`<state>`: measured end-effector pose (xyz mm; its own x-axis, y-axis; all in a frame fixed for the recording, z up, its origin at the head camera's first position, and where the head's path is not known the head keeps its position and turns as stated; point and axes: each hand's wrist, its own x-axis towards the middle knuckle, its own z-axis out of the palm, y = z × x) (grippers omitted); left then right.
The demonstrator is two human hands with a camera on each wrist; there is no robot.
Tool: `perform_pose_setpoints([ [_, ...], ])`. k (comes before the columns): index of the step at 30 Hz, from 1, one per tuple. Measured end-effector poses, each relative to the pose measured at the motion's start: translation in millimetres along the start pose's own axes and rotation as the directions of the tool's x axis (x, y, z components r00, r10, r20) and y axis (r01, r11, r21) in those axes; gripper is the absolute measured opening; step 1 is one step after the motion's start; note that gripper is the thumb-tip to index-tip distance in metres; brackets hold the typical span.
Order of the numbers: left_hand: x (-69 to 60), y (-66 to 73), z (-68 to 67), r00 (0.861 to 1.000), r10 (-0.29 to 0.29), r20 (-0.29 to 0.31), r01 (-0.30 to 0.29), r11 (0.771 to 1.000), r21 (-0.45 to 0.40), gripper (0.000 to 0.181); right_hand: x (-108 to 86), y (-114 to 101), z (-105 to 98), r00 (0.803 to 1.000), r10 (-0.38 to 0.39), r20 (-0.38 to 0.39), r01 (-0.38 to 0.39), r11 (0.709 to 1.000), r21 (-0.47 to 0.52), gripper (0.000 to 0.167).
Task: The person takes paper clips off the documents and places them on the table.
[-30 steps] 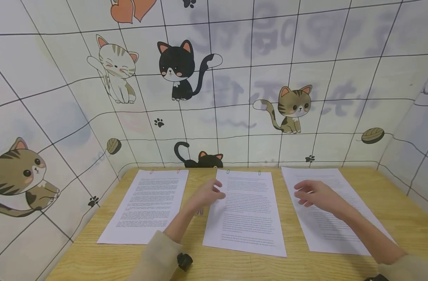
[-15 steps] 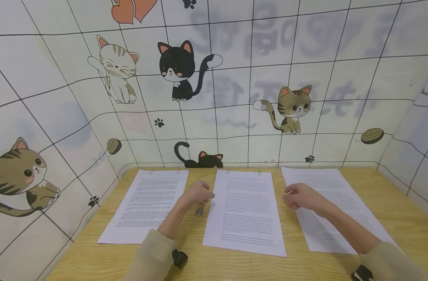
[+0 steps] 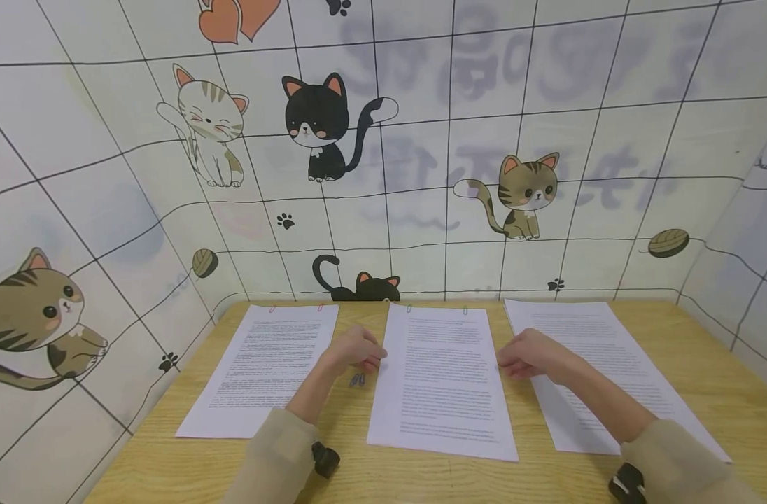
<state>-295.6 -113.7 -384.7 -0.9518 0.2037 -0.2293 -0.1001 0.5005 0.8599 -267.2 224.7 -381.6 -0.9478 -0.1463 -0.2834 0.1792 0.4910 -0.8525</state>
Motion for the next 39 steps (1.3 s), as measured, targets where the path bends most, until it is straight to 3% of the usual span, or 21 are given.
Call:
perform_pose_setpoints([
  [5, -0.5, 3.1, 0.7, 1.000, -0.017, 0.025, 0.017, 1.000, 0.023, 0.014, 1.4, -1.0, 1.5, 0.999, 0.047, -0.008, -0.046, 0.998, 0.046, 0.025],
  [11, -1.5, 4.4, 1.4, 0.998, -0.044, 0.034, 0.043, 0.999, 0.013, 0.016, 4.4, 0.8, 1.1, 0.998, 0.062, -0.005, -0.062, 0.998, 0.026, 0.025],
  [25, -0.6, 3.1, 1.6, 0.995, -0.028, 0.091, 0.031, 0.999, -0.032, 0.016, 4.5, -1.3, 4.1, 0.999, 0.048, 0.014, -0.048, 0.998, 0.039, 0.049],
  [31, -2.1, 2.2, 2.9, 0.994, -0.023, 0.103, 0.028, 0.998, -0.050, 0.019, 2.7, -0.4, 3.9, 0.997, -0.069, 0.029, 0.070, 0.997, -0.029, 0.039],
  [36, -2.9, 1.6, 2.3, 0.993, -0.005, 0.120, 0.010, 0.999, -0.046, 0.022, -4.3, -4.0, 3.8, 0.980, -0.193, 0.057, 0.195, 0.980, -0.039, 0.034],
  [39, -4.0, 1.8, 1.8, 0.992, 0.005, 0.128, 0.001, 0.999, -0.043, 0.021, -6.9, -5.5, 4.0, 0.974, -0.224, 0.043, 0.227, 0.972, -0.060, 0.033],
])
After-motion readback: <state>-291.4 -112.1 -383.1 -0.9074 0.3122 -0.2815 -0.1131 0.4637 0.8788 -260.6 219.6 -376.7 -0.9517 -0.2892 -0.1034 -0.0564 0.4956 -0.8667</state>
